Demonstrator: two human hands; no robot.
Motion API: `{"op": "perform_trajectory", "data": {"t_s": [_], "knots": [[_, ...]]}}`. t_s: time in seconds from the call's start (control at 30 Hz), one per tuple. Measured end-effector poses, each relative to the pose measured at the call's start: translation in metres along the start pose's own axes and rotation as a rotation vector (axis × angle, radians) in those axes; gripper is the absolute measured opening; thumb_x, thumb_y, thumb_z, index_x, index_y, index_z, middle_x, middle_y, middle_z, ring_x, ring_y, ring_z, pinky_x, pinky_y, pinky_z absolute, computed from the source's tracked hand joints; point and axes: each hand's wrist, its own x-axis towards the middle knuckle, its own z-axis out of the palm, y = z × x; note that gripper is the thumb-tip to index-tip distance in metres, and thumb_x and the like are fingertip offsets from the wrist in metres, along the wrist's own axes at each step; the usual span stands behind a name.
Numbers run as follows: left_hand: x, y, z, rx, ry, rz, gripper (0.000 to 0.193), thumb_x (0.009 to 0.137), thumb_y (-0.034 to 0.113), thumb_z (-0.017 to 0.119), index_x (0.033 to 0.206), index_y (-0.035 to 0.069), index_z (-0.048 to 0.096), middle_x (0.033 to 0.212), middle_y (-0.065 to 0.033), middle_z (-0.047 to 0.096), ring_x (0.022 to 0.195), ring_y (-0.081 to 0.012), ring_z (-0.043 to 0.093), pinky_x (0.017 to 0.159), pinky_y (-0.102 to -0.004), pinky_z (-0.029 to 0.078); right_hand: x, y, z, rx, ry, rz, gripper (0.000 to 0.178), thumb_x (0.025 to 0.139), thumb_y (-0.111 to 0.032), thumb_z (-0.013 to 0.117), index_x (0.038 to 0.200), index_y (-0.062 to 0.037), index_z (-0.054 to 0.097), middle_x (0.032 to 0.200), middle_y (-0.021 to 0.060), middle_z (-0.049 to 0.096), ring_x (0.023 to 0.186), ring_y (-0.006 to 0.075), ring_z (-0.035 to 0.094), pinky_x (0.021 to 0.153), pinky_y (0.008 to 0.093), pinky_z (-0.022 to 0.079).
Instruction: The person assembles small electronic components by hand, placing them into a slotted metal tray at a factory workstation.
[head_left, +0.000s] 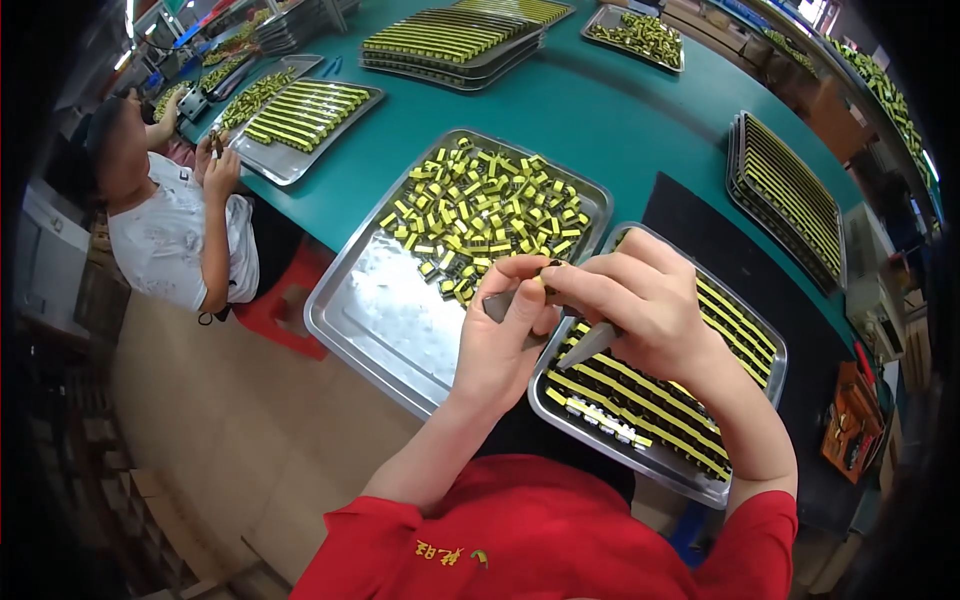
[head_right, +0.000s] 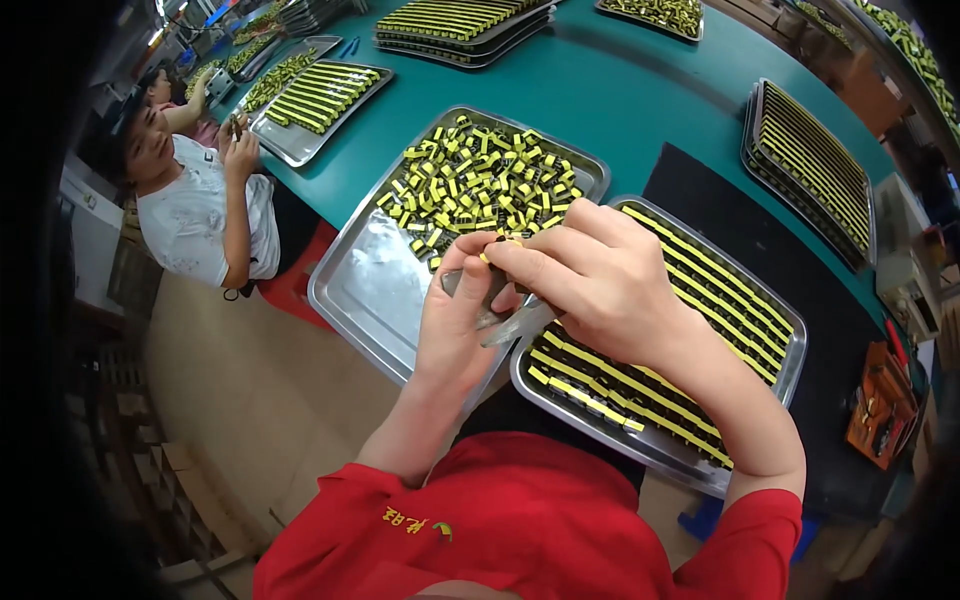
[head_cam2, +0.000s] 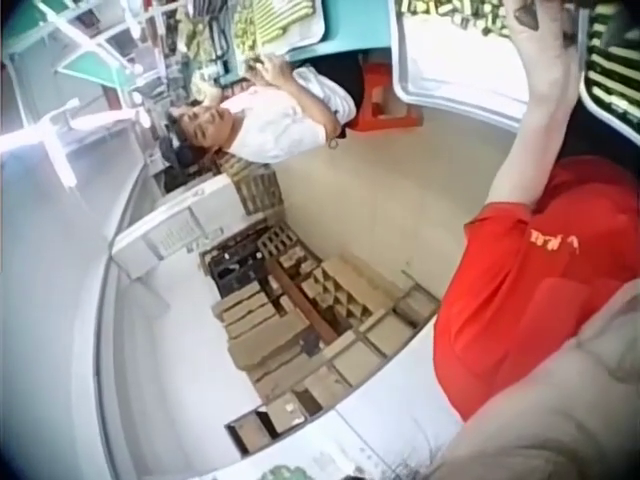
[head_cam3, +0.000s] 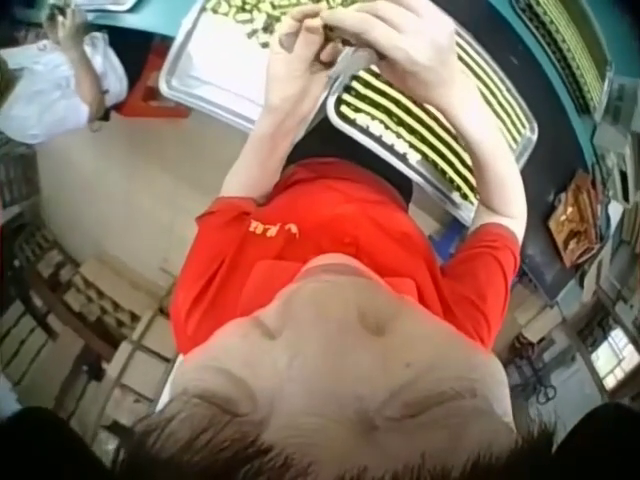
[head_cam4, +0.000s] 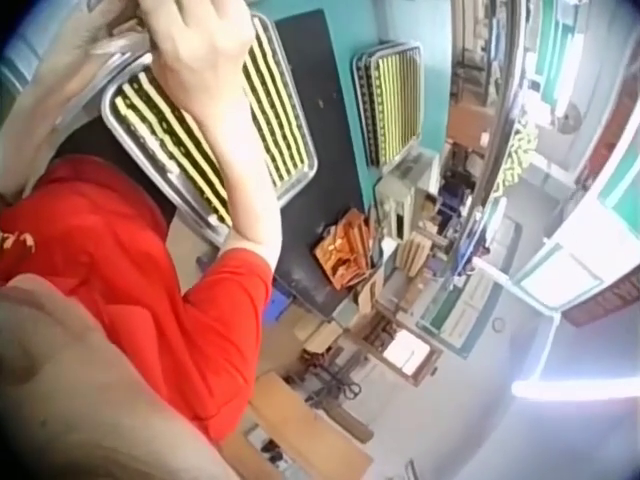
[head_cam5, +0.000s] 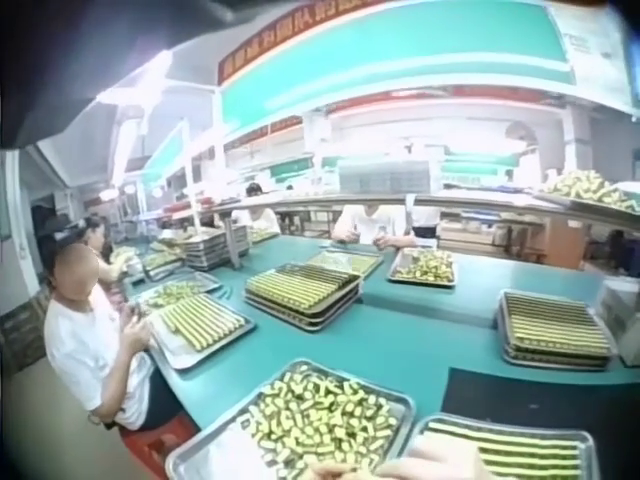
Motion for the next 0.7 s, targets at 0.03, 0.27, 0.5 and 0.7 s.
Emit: {"op": "perform_trajectory", "data": {"t_s": [0.03,0.27,0.5,0.7], "knots": [[0.000,0.001,-0.001,0.000,-0.006,0.006,0.031,0.089,0.015,0.064,0.114,0.004,0.050,0.095,-0.0018,0.058,0.073,-0.0054,0.050,0.067,-0.0188,0.044,-0.001,0.001,0.001,-0.005,-0.011,0.011,0.037,0.061,-0.004,0.072,0.098,-0.0104,0.067,0.077,0.0009,0.063,0.059,0.0184,0.049,0.052,0.0288,0.040],[-0.005,0.012,0.002,0.374,-0.006,0.166,0.028,0.088,0.000,0.060,0.114,0.003,0.052,0.100,-0.0017,0.058,0.093,-0.0083,0.055,0.084,-0.0226,0.044,-0.004,-0.006,0.004,0.443,-0.028,0.373,0.037,0.070,0.004,0.071,0.104,-0.0055,0.059,0.084,0.0034,0.062,0.071,0.0095,0.058,0.051,0.0212,0.035],[-0.010,0.008,-0.002,0.255,0.002,0.129,0.027,0.091,0.002,0.057,0.117,0.004,0.051,0.102,-0.0020,0.058,0.091,-0.0067,0.056,0.078,-0.0200,0.046,-0.008,-0.010,0.008,0.583,-0.012,0.540,0.035,0.072,0.002,0.070,0.104,-0.0056,0.059,0.083,0.0011,0.062,0.066,0.0047,0.053,0.050,0.0201,0.031],[-0.002,0.003,0.001,0.262,-0.017,0.127,0.028,0.092,0.003,0.056,0.119,0.003,0.050,0.103,-0.0031,0.058,0.088,-0.0065,0.055,0.075,-0.0193,0.045,-0.015,0.000,0.012,0.627,0.001,0.562,0.022,0.077,-0.004,0.069,0.098,-0.0045,0.062,0.081,-0.0002,0.064,0.062,0.0048,0.043,0.052,0.0219,0.031]]}}
